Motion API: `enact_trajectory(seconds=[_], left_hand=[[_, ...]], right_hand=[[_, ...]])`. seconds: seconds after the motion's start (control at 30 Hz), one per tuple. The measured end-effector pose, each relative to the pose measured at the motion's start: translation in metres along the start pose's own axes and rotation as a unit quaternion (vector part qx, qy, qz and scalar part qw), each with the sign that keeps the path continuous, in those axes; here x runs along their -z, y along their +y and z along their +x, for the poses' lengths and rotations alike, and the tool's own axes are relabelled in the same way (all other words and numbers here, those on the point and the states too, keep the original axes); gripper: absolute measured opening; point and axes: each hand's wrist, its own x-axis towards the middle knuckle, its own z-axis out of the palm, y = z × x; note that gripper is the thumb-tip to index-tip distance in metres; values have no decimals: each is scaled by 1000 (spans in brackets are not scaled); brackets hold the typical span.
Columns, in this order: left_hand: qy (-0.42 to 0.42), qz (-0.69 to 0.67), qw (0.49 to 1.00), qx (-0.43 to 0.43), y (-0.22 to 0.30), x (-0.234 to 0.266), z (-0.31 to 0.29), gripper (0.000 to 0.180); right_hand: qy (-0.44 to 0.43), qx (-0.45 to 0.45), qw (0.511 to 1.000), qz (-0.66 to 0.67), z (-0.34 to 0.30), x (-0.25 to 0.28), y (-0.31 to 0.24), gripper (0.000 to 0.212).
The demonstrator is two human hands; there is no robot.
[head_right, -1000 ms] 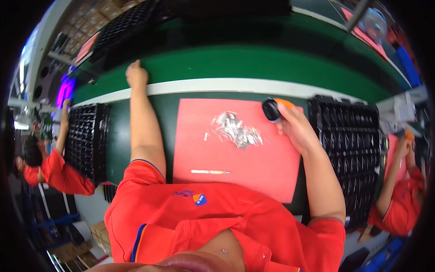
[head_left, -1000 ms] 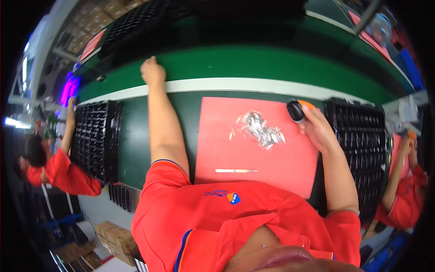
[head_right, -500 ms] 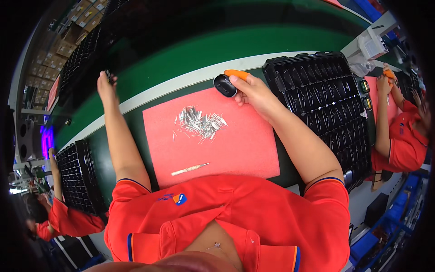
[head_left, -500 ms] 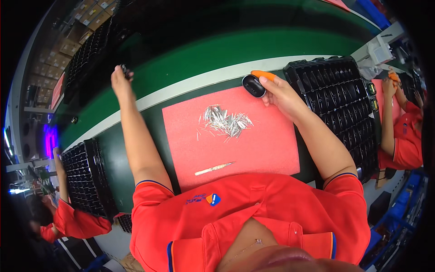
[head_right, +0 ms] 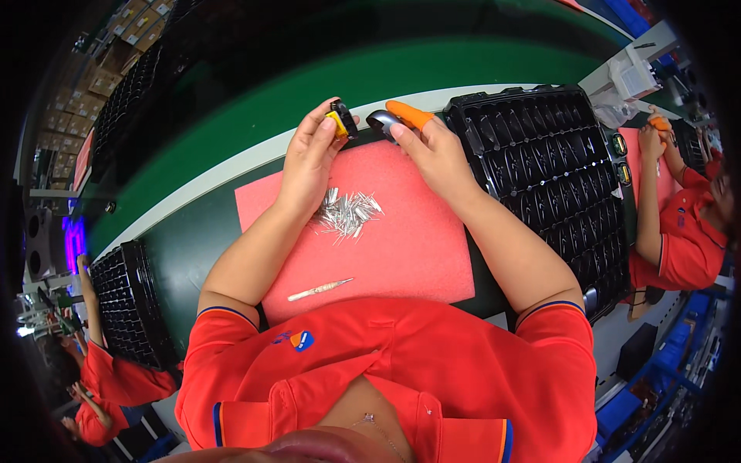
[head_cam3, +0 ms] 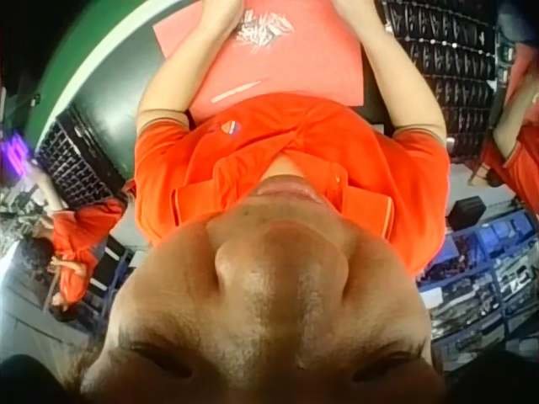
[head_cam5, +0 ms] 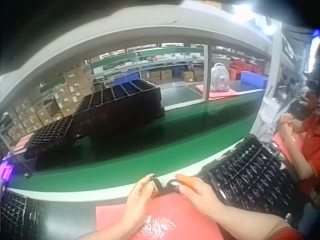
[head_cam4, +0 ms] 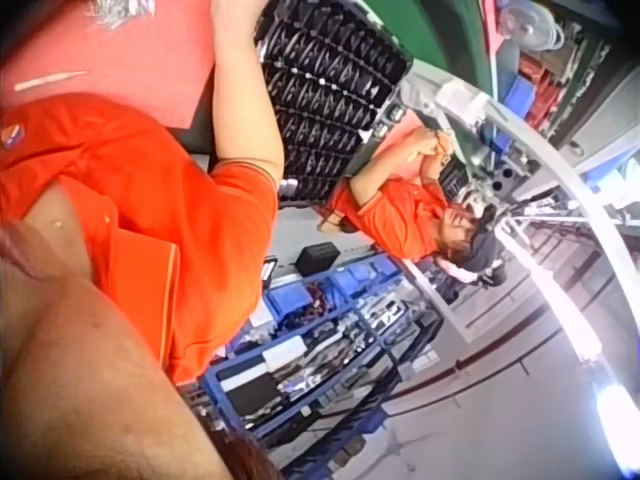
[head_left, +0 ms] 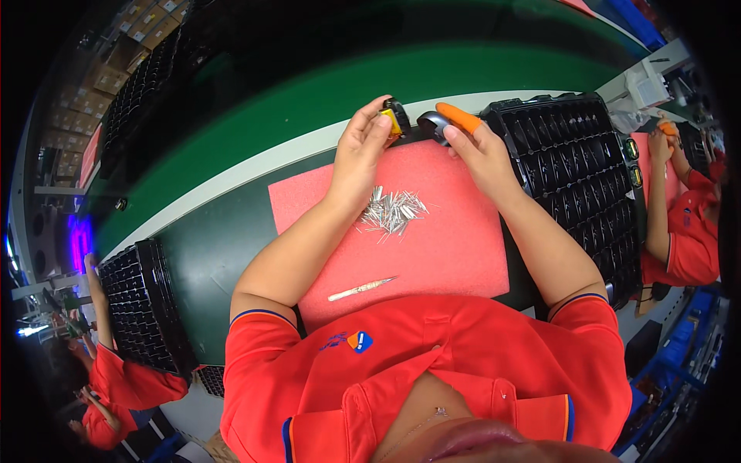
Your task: Assembling small electronic components by placing parts into a housing at an assembly line station.
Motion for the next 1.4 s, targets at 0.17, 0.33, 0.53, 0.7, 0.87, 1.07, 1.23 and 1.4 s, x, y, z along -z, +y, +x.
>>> enact_trajectory(seconds=[0.17,0.33,0.53,0.7,0.87,1.07,1.23,1.4], left_hand=[[-38,72,996,30,-12,1,-2,42],[-42,46,996,69,-14,-4,-4,40],[-26,38,995,92,-14,-6,-4,37],[-38,23,995,92,-16,-6,-5,37],[-34,24,996,84,-16,-6,-3,37],[-31,19,997,68,-19,-3,-1,34],[-37,24,998,50,-18,-3,-2,33],[-29,52,996,64,-18,-3,-1,35]], right_hand=[[32,38,999,-20,-1,1,1,42],[26,98,994,-40,-3,0,-2,39],[18,58,998,-31,-1,0,2,38],[24,49,998,-16,1,-1,5,38],[29,46,997,-61,0,2,3,40],[78,34,996,-38,1,0,4,42],[74,32,991,-103,1,0,4,46],[50,-3,994,-97,0,0,-1,43]])
